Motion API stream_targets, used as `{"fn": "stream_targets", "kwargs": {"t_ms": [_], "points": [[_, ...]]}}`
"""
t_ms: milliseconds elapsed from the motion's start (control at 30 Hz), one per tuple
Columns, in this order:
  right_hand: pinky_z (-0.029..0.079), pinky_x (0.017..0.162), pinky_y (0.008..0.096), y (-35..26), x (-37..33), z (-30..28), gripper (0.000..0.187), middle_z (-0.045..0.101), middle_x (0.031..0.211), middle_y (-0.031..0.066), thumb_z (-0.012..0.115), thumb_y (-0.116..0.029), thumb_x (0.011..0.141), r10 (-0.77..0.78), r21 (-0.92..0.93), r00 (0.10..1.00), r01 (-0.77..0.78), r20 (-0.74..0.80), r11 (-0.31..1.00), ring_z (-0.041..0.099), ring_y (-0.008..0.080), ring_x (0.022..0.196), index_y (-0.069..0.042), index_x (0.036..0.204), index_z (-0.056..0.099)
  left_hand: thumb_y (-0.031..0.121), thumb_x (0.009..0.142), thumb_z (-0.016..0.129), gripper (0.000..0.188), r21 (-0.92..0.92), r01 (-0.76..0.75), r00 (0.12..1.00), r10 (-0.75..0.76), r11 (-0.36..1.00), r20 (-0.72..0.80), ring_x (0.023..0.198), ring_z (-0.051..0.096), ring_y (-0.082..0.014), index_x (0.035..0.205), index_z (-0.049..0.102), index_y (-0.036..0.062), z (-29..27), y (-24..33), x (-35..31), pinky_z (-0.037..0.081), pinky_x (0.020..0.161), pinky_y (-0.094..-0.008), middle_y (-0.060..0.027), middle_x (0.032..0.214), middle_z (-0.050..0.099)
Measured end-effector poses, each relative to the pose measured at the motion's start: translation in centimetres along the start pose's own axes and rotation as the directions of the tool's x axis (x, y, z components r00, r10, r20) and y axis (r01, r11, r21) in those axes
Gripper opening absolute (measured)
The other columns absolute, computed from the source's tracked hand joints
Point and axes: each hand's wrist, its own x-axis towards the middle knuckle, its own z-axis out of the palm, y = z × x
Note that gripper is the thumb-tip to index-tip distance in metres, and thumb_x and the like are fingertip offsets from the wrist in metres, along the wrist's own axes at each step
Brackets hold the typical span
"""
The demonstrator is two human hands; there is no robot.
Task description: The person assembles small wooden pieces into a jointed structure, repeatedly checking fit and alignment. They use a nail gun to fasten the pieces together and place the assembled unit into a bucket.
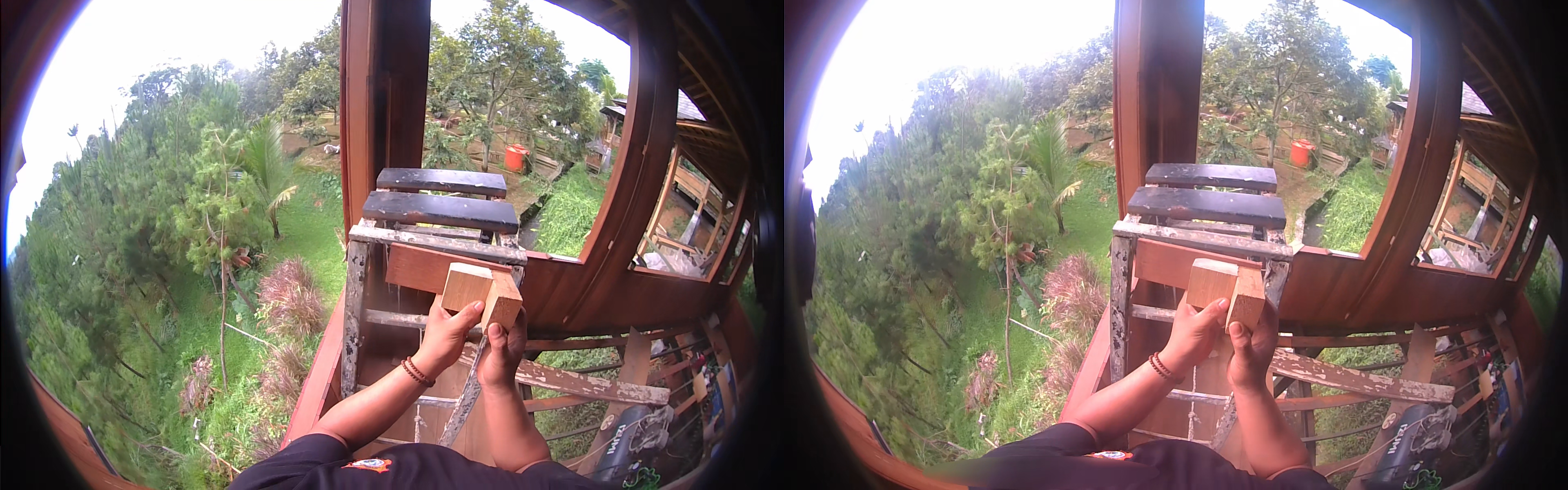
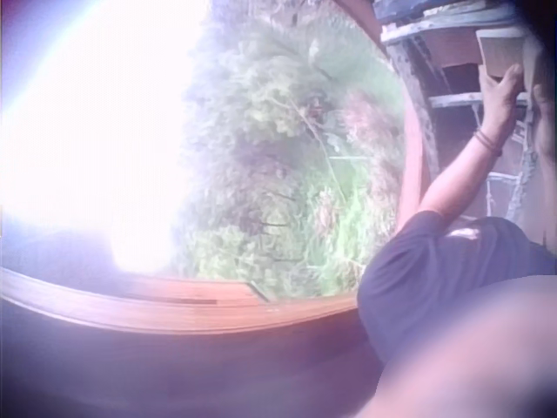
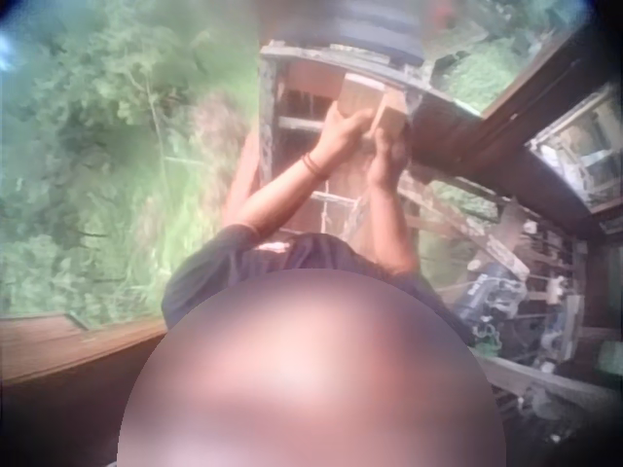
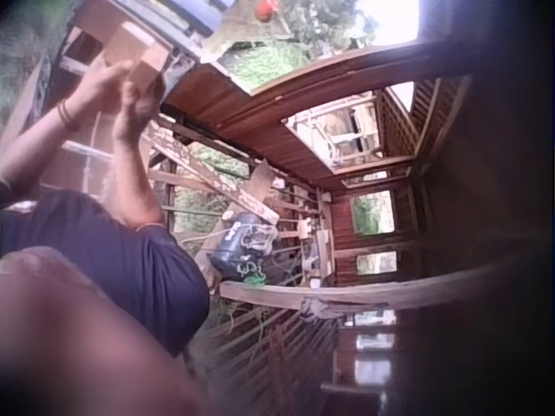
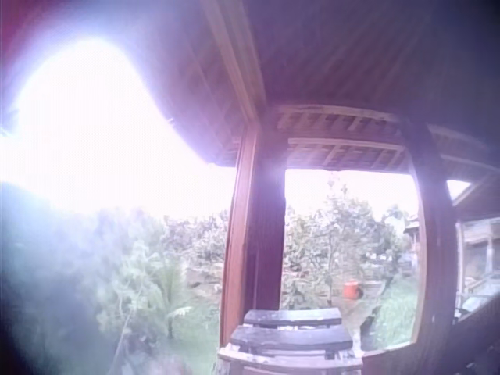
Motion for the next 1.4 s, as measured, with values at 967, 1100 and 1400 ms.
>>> {"fn": "stream_targets", "kwargs": {"t_ms": [967, 1100, 1400], "points": [[0.033, 0.114, 0.0451, 0.7, 0.1, -0.5, 0.079, 0.047, 0.142, 0.0196, 0.065, -0.048, 0.092, -0.133, -0.319, 0.970, 0.194, 0.203, 0.928, 0.047, 0.0321, 0.133, 0.004, 0.146, 0.039, 0.008, 0.091, 0.072, 0.048, 0.058, 0.006, 0.998, -0.003, 0.998, -0.058, 0.115, 0.061, -0.0192, 0.133, 0.050, 0.0010, -2.2, 0.7, -1.3, 0.049, 0.100, -0.0356, -0.0100, 0.125, 0.062], [0.033, 0.114, 0.0445, 0.1, 0.1, -0.3, 0.077, 0.048, 0.142, 0.0197, 0.063, -0.045, 0.093, -0.097, -0.266, 0.966, 0.162, 0.240, 0.950, 0.047, 0.0315, 0.134, 0.004, 0.147, 0.039, 0.005, 0.091, 0.072, 0.041, 0.067, -0.008, 0.997, 0.013, 0.998, -0.072, 0.107, 0.065, -0.0187, 0.127, 0.054, -0.0009, -1.9, 1.1, -1.8, 0.055, 0.093, -0.0329, -0.0107, 0.118, 0.065], [0.038, 0.107, 0.0409, 0.4, -1.2, 0.0, 0.071, 0.051, 0.137, 0.0180, 0.059, -0.044, 0.095, -0.060, -0.334, 0.978, 0.126, 0.201, 0.934, 0.051, 0.0268, 0.126, 0.005, 0.143, 0.042, 0.004, 0.090, 0.074, 0.045, 0.095, -0.004, 0.994, 0.015, 0.996, -0.107, 0.106, 0.065, -0.0172, 0.128, 0.050, -0.0008, -2.3, 1.1, -2.1, 0.056, 0.090, -0.0323, -0.0112, 0.119, 0.063]]}}
